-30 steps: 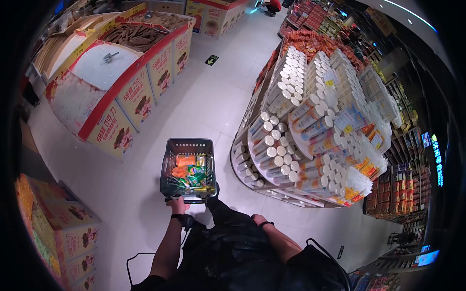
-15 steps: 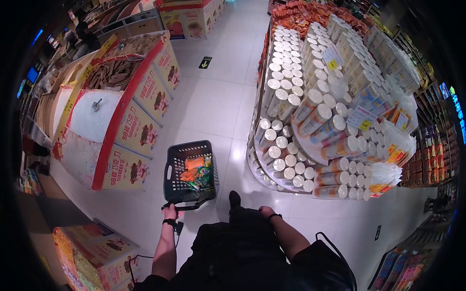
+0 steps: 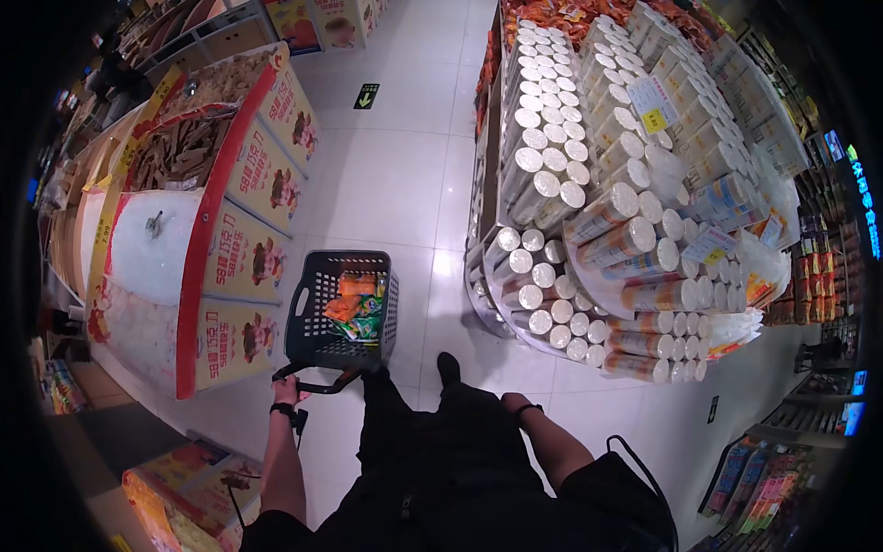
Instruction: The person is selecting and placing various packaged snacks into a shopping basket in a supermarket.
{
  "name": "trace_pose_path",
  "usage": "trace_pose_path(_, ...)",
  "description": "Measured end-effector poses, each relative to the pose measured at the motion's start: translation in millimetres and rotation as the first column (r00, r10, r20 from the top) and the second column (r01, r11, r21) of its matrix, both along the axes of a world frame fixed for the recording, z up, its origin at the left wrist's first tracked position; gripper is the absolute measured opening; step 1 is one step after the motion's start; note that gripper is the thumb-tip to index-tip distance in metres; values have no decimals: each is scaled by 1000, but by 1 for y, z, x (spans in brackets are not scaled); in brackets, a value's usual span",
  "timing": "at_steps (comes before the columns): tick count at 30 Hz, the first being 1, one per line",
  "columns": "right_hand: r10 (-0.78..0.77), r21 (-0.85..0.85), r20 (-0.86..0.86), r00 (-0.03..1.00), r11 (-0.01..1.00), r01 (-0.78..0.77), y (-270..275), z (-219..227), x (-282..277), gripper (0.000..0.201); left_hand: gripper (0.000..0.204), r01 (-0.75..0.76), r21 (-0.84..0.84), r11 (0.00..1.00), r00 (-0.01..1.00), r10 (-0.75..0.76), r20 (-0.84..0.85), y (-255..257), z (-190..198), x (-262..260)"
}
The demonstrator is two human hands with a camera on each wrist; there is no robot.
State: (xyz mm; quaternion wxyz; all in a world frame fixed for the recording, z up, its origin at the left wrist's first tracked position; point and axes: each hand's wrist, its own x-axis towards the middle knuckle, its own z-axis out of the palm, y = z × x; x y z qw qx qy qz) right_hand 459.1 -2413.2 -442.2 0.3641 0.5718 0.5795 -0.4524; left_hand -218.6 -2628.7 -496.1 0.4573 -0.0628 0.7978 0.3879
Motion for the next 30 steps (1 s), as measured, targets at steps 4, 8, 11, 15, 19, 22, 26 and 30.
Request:
trace_pose_path(4,-19,32,-3,1000,999,19,6,-9,-45,34,49,-10,102,995,997,18,-78,28,-16,-47)
trace_pose_path(8,69,123,-66,995,991,-60,21,-42,-105,35,56,198,191,961,980,-200,-10,59,-24,-90)
trace_pose_path(11,112,126,-41,993,986,-106,43,-25,-154,35,53,685,62,726,717,-657,-232,81,-48,-115)
trace_pose_path(15,-87,122,11,996,989,85,72,-1,-213,39,41,765,90,637,633,-720,-284,119,-59,-117)
trace_pose_path(19,-91,231,62,994,970,75,82,-8,-232,46,39,78,330,941,994,-100,49,174,-33,-97)
trace_pose_path(22,-65,204,73,995,978,49,81,10,-242,41,46,173,273,946,982,-189,31,199,-35,-108)
trace_pose_path(26,-53,192,57,997,980,41,81,5,-241,36,42,112,331,937,979,-161,126,233,-33,-119)
trace_pose_path(30,-35,162,32,999,986,29,82,20,-255,33,47,131,337,932,979,-175,104,251,-59,-136)
